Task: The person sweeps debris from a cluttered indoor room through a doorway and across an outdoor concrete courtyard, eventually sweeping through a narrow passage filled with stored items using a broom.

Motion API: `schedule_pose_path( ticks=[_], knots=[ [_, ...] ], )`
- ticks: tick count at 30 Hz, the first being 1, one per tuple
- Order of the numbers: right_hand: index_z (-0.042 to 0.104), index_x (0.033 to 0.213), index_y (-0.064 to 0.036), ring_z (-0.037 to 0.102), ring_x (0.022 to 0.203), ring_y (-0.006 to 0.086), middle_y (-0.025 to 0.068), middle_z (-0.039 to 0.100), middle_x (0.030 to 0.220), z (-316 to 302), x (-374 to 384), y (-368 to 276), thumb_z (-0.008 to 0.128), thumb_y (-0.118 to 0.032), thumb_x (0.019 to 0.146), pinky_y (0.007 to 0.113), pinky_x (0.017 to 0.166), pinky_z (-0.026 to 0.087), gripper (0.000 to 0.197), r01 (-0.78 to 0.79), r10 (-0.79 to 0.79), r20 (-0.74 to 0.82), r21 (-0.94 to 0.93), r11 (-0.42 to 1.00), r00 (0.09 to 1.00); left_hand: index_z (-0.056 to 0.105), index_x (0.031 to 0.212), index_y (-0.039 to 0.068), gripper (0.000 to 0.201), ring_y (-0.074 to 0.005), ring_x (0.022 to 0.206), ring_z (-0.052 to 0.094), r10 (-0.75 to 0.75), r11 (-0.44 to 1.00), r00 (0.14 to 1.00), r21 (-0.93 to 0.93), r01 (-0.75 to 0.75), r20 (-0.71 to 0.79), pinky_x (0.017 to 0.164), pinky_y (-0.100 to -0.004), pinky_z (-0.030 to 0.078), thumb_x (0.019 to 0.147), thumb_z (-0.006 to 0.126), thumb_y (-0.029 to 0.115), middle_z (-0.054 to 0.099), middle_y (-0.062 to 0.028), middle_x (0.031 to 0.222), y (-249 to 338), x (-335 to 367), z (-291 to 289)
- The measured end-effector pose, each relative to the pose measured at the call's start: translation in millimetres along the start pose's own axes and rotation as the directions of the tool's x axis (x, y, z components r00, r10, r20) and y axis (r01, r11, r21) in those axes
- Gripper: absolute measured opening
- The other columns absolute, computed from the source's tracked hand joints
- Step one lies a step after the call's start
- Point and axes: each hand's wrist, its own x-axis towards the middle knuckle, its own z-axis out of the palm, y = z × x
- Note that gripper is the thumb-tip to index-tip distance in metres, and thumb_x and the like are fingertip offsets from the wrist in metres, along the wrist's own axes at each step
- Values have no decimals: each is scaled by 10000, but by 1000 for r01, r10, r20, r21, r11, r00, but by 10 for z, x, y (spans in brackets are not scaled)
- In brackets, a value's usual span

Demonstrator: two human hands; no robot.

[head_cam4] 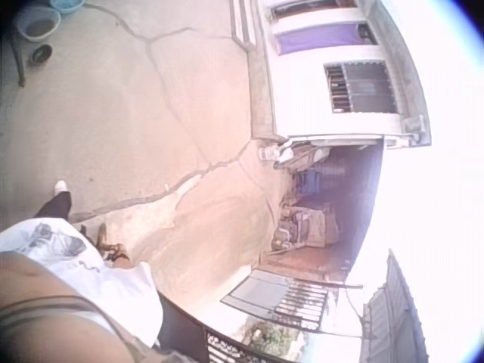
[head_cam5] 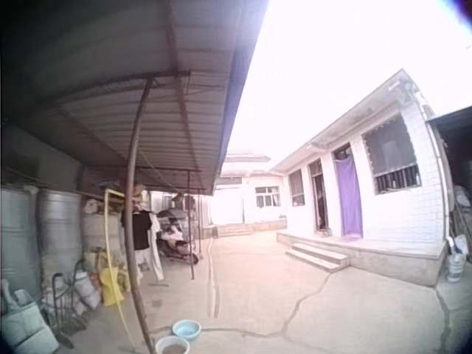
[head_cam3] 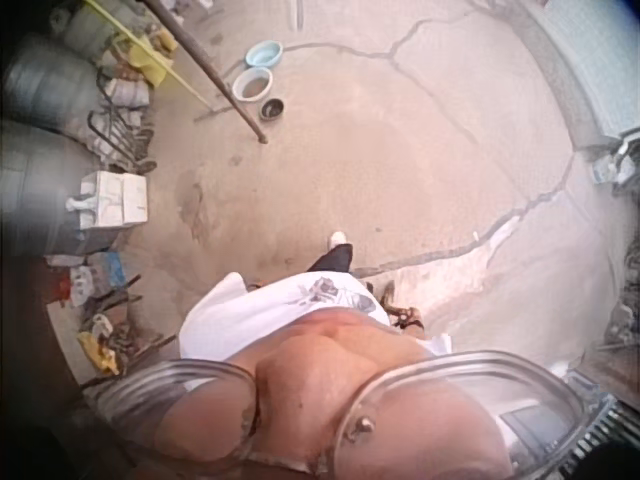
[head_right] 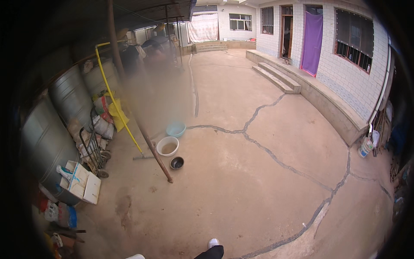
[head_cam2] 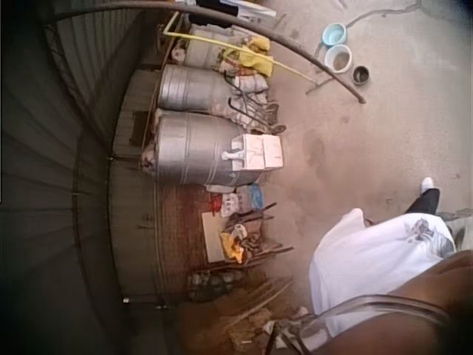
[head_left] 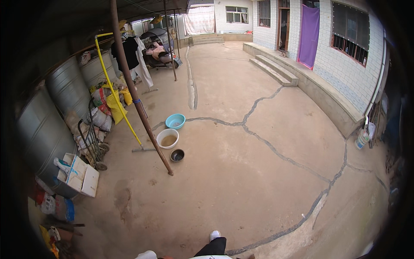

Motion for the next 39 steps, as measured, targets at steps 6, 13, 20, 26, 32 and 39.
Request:
schedule_pose_path(
  ticks=[6, 13, 20, 26, 32, 39],
  knots=[
    [472, 664, -123, 316, 430, 171, 4, 365, 501, 659, -741, -915, 422, -293, 790, 323, 418, 276, 217, 217, -213, 70, -66, 974, 975, 577, 862, 105, 140, -150, 537, 519, 212, 977, 976, -24, -213, -45, 467, -275, 389, 782, 478, 162, 593, -51, 734, 2251, -24, -276],
    [508, 684, -174, 336, 407, 165, -21, 350, 450, 1478, -646, -1963, 490, -355, 783, 333, 404, 261, 207, 236, -235, 33, -23, 972, 971, 583, 878, 47, 212, -132, 630, 571, 612, 789, 791, 49, -612, 24, 527, -265, 442, 787, 495, 217, 608, -51, 743, 4975, 438, -186],
    [505, 677, -175, 331, 394, 153, -28, 353, 451, 2499, -150, -4052, 474, -388, 793, 312, 389, 253, 244, 209, -205, 213, 6, 978, 955, 555, 741, 96, 150, -147, 522, 491, 437, 896, 899, 85, -435, -8, 421, -288, 359, 775, 460, 207, 548, -35, 669, 6062, 1343, -205],
    [502, 674, -173, 321, 387, 145, -33, 348, 452, 3402, -735, -5883, 460, -401, 798, 305, 381, 246, 263, 200, -166, 322, -74, 977, 932, 559, 768, 101, 149, -143, 543, 492, 309, 948, 946, -54, -315, -101, 438, -292, 373, 776, 449, 202, 540, -27, 663, 7418, 463, -291],
    [499, 671, -171, 311, 380, 138, -39, 344, 452, 4225, -1341, -7286, 447, -415, 803, 298, 373, 239, 282, 258, -191, 369, -141, 956, 910, 556, 824, 106, 164, -138, 591, 508, 489, 866, 861, -47, -499, -139, 492, -288, 394, 782, 430, 202, 544, -20, 676, 9172, 437, -241],
    [496, 668, -169, 299, 372, 129, -45, 338, 453, 5125, -1340, -8370, 432, -431, 808, 290, 363, 230, 305, 277, -203, 341, -185, 943, 918, 549, 843, 110, 176, -141, 605, 523, 387, 920, 922, -67, -387, -11, 503, -279, 403, 808, 426, 233, 555, -23, 684, 10479, 1108, -479]
  ],
)
